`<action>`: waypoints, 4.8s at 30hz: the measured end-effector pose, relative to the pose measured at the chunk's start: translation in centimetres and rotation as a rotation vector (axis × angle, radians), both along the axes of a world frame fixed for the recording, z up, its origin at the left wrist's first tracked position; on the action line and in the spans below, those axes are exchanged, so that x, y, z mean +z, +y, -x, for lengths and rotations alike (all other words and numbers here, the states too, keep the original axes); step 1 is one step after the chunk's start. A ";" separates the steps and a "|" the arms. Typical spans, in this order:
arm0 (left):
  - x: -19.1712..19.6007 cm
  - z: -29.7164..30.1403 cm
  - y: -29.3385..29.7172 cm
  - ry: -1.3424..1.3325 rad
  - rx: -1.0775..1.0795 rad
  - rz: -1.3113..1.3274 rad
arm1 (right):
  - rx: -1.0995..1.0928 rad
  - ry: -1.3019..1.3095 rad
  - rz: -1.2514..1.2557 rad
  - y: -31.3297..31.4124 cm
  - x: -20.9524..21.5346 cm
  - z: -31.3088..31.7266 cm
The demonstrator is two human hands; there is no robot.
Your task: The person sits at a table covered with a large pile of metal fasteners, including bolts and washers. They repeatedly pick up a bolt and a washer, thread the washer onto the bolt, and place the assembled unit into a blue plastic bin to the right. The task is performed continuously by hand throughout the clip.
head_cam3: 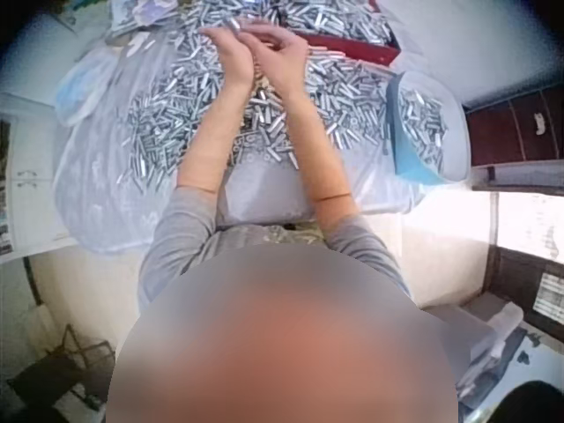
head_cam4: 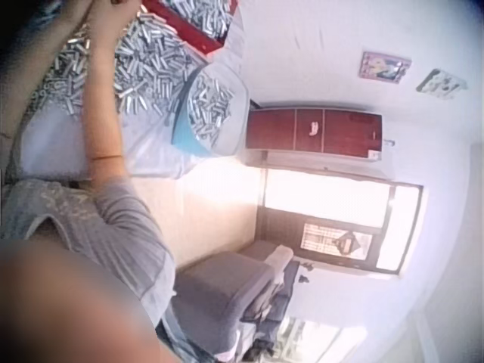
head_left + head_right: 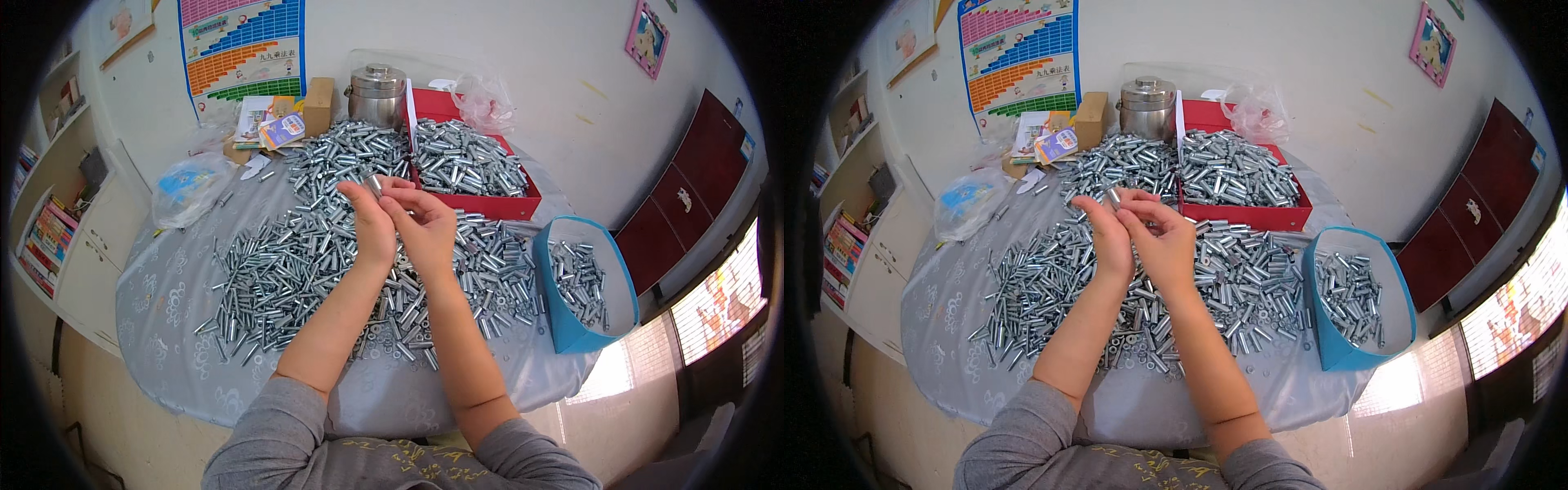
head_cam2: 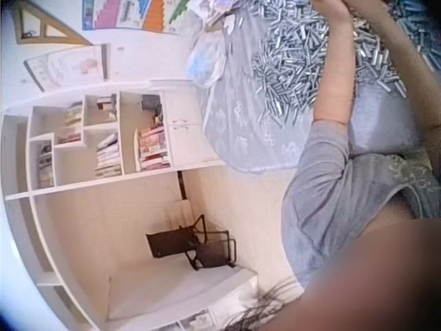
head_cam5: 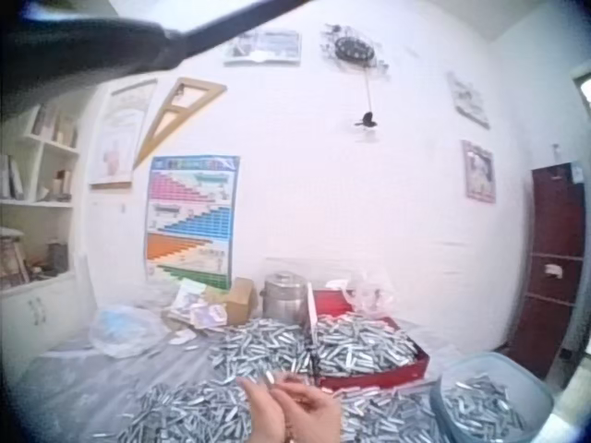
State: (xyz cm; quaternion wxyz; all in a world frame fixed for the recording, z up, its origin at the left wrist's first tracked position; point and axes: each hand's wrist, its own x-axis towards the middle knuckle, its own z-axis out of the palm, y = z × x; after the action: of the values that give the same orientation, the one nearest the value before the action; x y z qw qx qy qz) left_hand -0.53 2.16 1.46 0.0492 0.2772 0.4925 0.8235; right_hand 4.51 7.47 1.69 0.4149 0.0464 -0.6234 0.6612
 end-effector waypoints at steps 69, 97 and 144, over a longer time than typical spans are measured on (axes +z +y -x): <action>-1.0 -0.4 -0.6 0.587 0.131 0.849 | -0.100 -0.428 -0.617 5.2 2.7 -5.0; -0.8 -0.1 -0.5 0.681 0.224 0.982 | 0.042 -0.688 -0.520 5.5 1.9 -4.0; -1.3 0.6 0.1 0.700 0.324 1.215 | 0.161 -0.722 0.113 6.3 -1.9 -0.5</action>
State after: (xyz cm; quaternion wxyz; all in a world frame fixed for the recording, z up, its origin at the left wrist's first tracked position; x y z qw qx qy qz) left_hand -1.13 2.25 0.14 -0.0887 0.3720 0.8856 0.2636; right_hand 5.00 13.77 -0.18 0.1168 -0.1638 -0.6865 0.6988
